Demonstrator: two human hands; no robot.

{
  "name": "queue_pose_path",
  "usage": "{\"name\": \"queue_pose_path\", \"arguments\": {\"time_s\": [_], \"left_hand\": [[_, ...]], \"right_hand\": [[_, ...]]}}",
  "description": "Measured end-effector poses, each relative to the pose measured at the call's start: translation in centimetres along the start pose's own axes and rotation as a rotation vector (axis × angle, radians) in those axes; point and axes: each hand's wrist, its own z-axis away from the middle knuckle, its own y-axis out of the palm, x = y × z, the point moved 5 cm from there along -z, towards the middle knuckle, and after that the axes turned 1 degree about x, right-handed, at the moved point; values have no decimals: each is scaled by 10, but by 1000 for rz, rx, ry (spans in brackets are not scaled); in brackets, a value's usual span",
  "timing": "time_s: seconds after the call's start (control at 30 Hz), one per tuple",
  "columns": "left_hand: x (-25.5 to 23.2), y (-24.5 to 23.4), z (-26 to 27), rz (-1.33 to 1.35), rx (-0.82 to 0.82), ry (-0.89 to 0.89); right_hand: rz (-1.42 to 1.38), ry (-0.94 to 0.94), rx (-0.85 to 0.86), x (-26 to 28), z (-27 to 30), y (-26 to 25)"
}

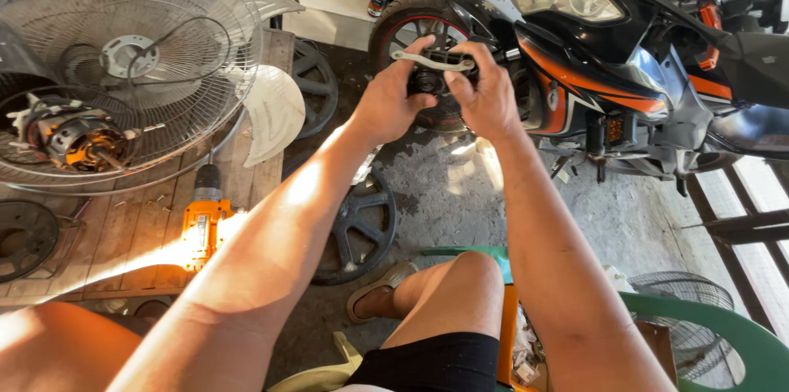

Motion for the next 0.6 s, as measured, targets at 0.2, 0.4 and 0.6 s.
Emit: {"name": "queue_pose_path", "arguments": {"time_s": [0.2,0.4,0.6], "left_hand": [[-8,14,-7,-335,13,-174],[3,2,-12,-337,107,-28],[-1,-8,-16,-286,116,176]], "right_hand": [[55,219,141,-27,-5,-19],[-594,592,-70,-67,46,5],[-400,680,-39,-35,83,53]]}}
